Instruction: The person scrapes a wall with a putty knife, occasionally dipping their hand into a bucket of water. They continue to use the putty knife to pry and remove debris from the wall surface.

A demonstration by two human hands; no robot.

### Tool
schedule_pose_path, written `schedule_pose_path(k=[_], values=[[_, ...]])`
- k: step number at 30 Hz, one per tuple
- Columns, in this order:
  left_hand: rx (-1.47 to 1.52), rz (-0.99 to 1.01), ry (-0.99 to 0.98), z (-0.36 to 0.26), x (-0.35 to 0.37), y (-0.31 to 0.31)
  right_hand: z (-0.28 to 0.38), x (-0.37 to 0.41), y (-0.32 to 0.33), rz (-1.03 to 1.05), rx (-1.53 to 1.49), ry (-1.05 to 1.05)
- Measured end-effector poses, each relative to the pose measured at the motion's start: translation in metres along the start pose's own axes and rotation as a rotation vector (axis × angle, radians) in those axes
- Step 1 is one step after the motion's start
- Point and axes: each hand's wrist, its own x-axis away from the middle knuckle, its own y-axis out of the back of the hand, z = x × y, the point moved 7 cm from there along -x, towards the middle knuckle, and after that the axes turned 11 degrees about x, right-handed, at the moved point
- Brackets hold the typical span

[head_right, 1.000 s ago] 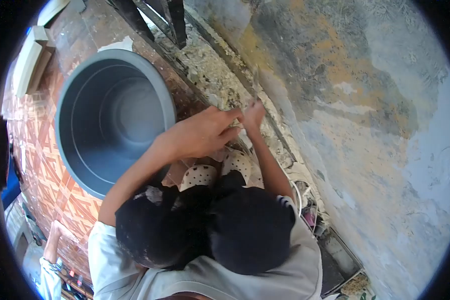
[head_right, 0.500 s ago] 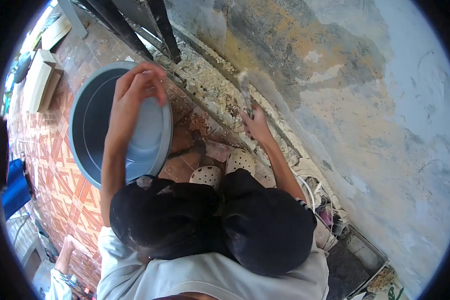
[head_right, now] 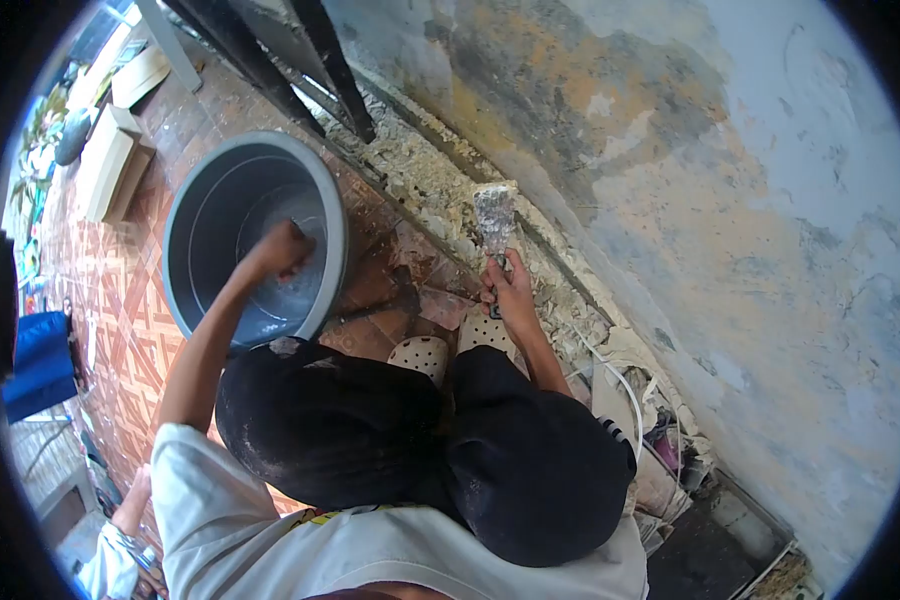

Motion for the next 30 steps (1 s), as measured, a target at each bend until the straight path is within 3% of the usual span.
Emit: schedule_pose_path(k=[2, 4, 8, 9, 11, 14, 24, 27, 30], values=[[-0.044, -0.234, -0.146, -0.077, 0.042, 0.036, -0.005, 0.001, 0.007, 0.001, -0.012, -0.011], [-0.154, -0.284, -0.476, -0.166, 0.072, 0.042, -0.011, 0.003, 0.012, -0.017, -0.022, -0.037], [-0.07, 0.084, -0.743, -0.271, 0.022, -0.027, -0.014, 0.004, 0.014, -0.054, -0.053, -0.052], [-0.17, 0.211, -0.783, -0.286, -0.004, -0.048, -0.014, 0.004, 0.015, -0.058, -0.066, -0.047], [-0.067, 0.259, -0.726, -0.294, -0.058, -0.076, -0.008, 0.007, 0.016, -0.076, -0.046, -0.059], [-0.17, 0.366, -0.715, -0.287, -0.095, -0.095, -0.008, 0.011, 0.026, -0.106, -0.055, -0.056], [-0.039, 0.223, -0.61, -0.269, -0.111, -0.077, -0.015, 0.014, 0.048, -0.182, 0.157, -0.088], [-0.089, 0.166, -0.731, -0.257, -0.108, -0.067, -0.036, -0.008, 0.068, -0.194, 0.343, 0.04], [-0.246, 0.12, -0.764, -0.239, -0.074, -0.068, -0.013, -0.019, 0.075, -0.222, 0.732, 0.138]])
